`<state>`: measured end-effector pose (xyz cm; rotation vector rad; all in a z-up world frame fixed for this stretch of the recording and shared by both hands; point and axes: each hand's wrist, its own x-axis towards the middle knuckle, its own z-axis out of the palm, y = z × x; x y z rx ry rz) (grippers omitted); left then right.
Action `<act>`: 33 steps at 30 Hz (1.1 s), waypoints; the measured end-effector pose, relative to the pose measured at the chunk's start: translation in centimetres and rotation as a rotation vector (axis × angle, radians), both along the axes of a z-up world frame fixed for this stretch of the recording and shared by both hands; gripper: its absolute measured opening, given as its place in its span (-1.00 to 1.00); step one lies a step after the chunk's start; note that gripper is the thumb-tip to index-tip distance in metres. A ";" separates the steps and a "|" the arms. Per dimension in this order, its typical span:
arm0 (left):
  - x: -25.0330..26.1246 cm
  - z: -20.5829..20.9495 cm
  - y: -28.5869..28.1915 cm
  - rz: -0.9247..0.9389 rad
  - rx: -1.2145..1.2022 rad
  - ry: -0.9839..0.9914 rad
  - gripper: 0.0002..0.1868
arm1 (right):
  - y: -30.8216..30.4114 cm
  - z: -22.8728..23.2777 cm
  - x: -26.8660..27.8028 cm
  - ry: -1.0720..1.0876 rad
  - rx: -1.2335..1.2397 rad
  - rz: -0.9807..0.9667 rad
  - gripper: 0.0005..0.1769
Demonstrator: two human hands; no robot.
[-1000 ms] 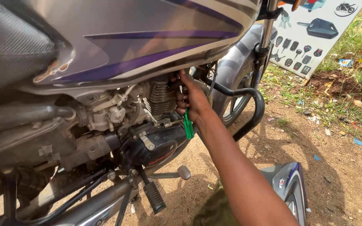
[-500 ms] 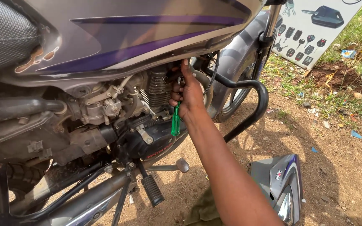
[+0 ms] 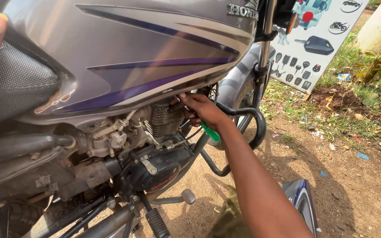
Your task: Checking the spark plug and testing the engine start of a motorcycle.
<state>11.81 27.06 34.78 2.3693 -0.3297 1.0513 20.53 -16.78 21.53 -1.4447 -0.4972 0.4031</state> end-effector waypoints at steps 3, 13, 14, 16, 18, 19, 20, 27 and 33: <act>-1.9 -0.6 -2.5 0.027 -0.023 -0.004 -0.50 | -0.6 0.4 0.8 -0.059 -0.101 0.041 -0.46; 5.1 -6.1 6.2 0.509 0.148 -0.010 -0.34 | -1.1 1.7 4.2 -0.304 -0.273 0.164 -0.42; 3.8 -5.4 5.1 0.512 0.146 -0.017 -0.34 | -0.9 1.5 4.3 -0.311 -0.273 0.166 -0.42; 1.0 -4.1 3.0 0.463 0.308 -0.214 -0.37 | -0.6 1.0 4.5 -0.323 -0.658 -0.010 -0.38; -0.1 -3.3 1.6 0.440 0.300 -0.249 -0.35 | -0.7 1.7 4.7 -0.349 -0.710 -0.036 -0.39; -0.6 -3.0 0.9 0.411 0.293 -0.280 -0.32 | -0.8 1.9 4.8 -0.368 -0.761 -0.065 -0.37; -0.9 -2.8 0.6 0.413 0.295 -0.281 -0.32 | -0.6 1.5 5.3 -0.370 -0.758 -0.063 -0.37; 4.0 -6.0 5.2 0.394 0.191 -0.091 -0.36 | 1.6 -1.2 2.6 -0.863 -0.859 -0.144 -0.45; 0.2 -3.5 1.3 0.304 0.258 -0.237 -0.39 | 4.0 -3.6 -0.7 -0.889 -0.612 -0.640 -0.54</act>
